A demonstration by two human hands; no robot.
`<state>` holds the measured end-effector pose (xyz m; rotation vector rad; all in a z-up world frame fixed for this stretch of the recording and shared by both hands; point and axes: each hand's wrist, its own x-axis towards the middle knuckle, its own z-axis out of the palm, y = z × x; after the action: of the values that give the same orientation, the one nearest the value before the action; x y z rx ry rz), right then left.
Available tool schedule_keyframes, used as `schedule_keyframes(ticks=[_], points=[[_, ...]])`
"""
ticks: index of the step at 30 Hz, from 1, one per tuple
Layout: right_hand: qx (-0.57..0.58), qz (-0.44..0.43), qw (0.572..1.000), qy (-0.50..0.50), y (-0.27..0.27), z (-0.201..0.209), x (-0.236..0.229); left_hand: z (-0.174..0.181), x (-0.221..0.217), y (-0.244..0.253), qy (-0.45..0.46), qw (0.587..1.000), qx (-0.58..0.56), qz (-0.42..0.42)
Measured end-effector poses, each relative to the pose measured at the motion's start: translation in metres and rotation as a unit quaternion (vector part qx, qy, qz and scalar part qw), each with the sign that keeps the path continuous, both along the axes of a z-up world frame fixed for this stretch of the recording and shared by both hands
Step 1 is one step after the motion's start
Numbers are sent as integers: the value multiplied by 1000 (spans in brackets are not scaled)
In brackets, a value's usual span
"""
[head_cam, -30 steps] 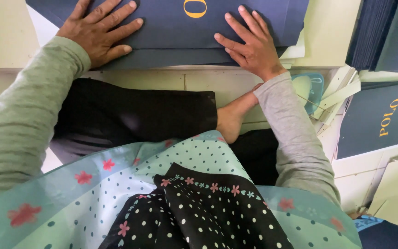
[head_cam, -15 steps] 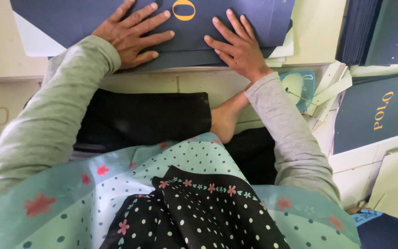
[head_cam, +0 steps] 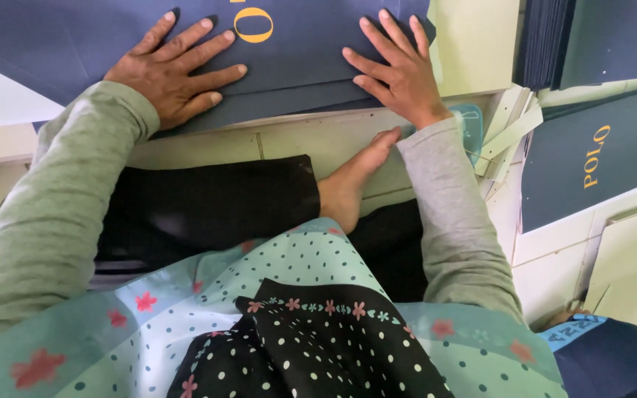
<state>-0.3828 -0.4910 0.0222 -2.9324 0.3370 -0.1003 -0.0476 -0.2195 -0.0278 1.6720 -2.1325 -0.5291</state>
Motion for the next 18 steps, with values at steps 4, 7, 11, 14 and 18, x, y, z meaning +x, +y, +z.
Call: schedule_keyframes(ticks=[4,7,11,14,18], points=[[30,-36,999,-5,0,-17,-5,3,0,1,-5,1000,-3,0],[38,-49,998,-17,2,-19,-5,1,1,0,8,1000,-1,-3],[37,-49,998,-8,9,-10,-4,1,1,1,-16,1000,-13,2],[51,-108,988,-102,13,4,3,4,0,1,-17,1000,-24,3],[76,-311,896,-307,-46,-32,-18,-5,1,0,-39,999,-23,5]])
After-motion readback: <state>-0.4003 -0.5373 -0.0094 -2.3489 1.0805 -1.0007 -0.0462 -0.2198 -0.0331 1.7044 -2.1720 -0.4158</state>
